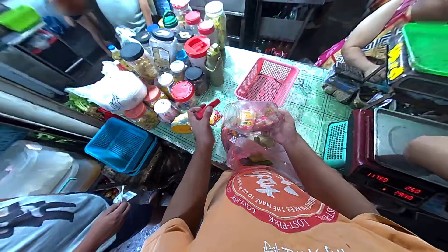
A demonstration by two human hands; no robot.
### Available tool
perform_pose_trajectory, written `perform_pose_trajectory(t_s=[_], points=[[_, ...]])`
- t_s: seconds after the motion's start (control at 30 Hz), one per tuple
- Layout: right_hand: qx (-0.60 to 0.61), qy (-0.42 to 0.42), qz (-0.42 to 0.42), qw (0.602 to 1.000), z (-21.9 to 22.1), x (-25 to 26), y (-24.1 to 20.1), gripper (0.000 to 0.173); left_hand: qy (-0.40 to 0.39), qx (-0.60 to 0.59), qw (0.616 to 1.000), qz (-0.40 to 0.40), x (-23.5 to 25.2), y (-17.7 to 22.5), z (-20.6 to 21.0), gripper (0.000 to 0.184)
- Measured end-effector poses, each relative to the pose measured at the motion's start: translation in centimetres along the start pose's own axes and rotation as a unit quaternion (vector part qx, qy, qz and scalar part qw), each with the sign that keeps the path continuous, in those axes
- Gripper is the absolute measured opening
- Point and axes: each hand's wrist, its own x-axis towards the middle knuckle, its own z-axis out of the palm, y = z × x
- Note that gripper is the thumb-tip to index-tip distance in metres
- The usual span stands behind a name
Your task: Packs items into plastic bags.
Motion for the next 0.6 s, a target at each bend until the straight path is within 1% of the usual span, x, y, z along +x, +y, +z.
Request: perform_pose_trajectory(t_s=[0.03, 0.07, 0.1, 0.13, 0.17, 0.2, 0.23, 0.27, 0.3, 0.33, 0.37, 0.4, 0.43, 0.47, 0.5, 0.53, 0.57, 0.6], points=[[0.007, 0.002, -0.001, 1.0, 0.9, -0.2, 0.0, 0.058, -0.001, 0.016, 1.0, -0.003, -0.1, -0.3, 0.8, 0.046], [0.011, 0.006, -0.004, 1.0, 1.6, -0.4, -0.1, 0.058, -0.017, 0.032, 0.999, -0.013, -0.2, -0.8, 1.4, 0.04], [0.013, 0.014, -0.006, 1.0, 2.3, -0.6, -0.3, 0.057, -0.037, 0.034, 0.998, -0.022, -0.3, -1.1, 1.8, 0.038], [0.01, 0.021, -0.009, 1.0, 2.7, -0.8, -0.5, 0.057, -0.058, 0.035, 0.997, -0.024, -0.3, -1.2, 1.9, 0.04], [0.003, 0.028, -0.016, 0.999, 3.0, -1.0, -0.7, 0.057, -0.086, 0.041, 0.995, -0.024, -0.1, -1.0, 1.6, 0.053], [-0.008, 0.036, -0.029, 0.999, 3.4, -1.2, -1.0, 0.056, -0.123, 0.058, 0.99, -0.027, 0.4, -0.7, 1.2, 0.072], [-0.023, 0.046, -0.043, 0.998, 3.8, -1.5, -1.3, 0.054, -0.155, 0.073, 0.985, -0.033, 0.8, -0.4, 1.0, 0.08], [-0.047, 0.063, -0.063, 0.995, 4.4, -1.9, -1.5, 0.054, -0.173, 0.078, 0.981, -0.042, 1.1, -0.4, 0.9, 0.076], [-0.082, 0.084, -0.1, 0.988, 5.3, -2.5, -1.6, 0.051, -0.172, 0.074, 0.981, -0.059, 1.2, -0.7, 1.0, 0.07], [-0.138, 0.095, -0.161, 0.973, 6.2, -3.1, -1.5, 0.049, -0.15, 0.042, 0.984, -0.089, 1.3, -1.3, 1.3, 0.062], [-0.219, 0.095, -0.237, 0.942, 7.2, -3.8, -1.6, 0.053, -0.117, -0.022, 0.982, -0.144, 1.5, -1.7, 1.6, 0.056], [-0.316, 0.088, -0.316, 0.89, 8.2, -4.6, -1.8, 0.062, -0.076, -0.101, 0.967, -0.223, 1.8, -1.7, 1.9, 0.054], [-0.4, 0.078, -0.391, 0.825, 9.0, -5.2, -2.1, 0.072, -0.037, -0.169, 0.939, -0.296, 2.3, -1.4, 1.9, 0.056], [-0.45, 0.065, -0.45, 0.768, 9.6, -5.4, -2.4, 0.08, -0.017, -0.209, 0.921, -0.328, 2.7, -1.0, 1.7, 0.058], [-0.462, 0.046, -0.488, 0.739, 9.9, -5.2, -2.8, 0.086, -0.009, -0.215, 0.925, -0.314, 3.0, -0.3, 1.5, 0.056], [-0.443, 0.021, -0.502, 0.742, 9.8, -4.5, -3.0, 0.088, -0.013, -0.188, 0.948, -0.258, 3.2, 0.6, 1.4, 0.051], [-0.391, -0.002, -0.481, 0.785, 9.6, -3.6, -2.9, 0.086, -0.035, -0.129, 0.977, -0.167, 3.0, 1.4, 1.3, 0.048], [-0.294, -0.012, -0.421, 0.858, 9.5, -2.7, -2.7, 0.079, -0.089, -0.038, 0.994, -0.05, 2.8, 2.4, 1.2, 0.049]])
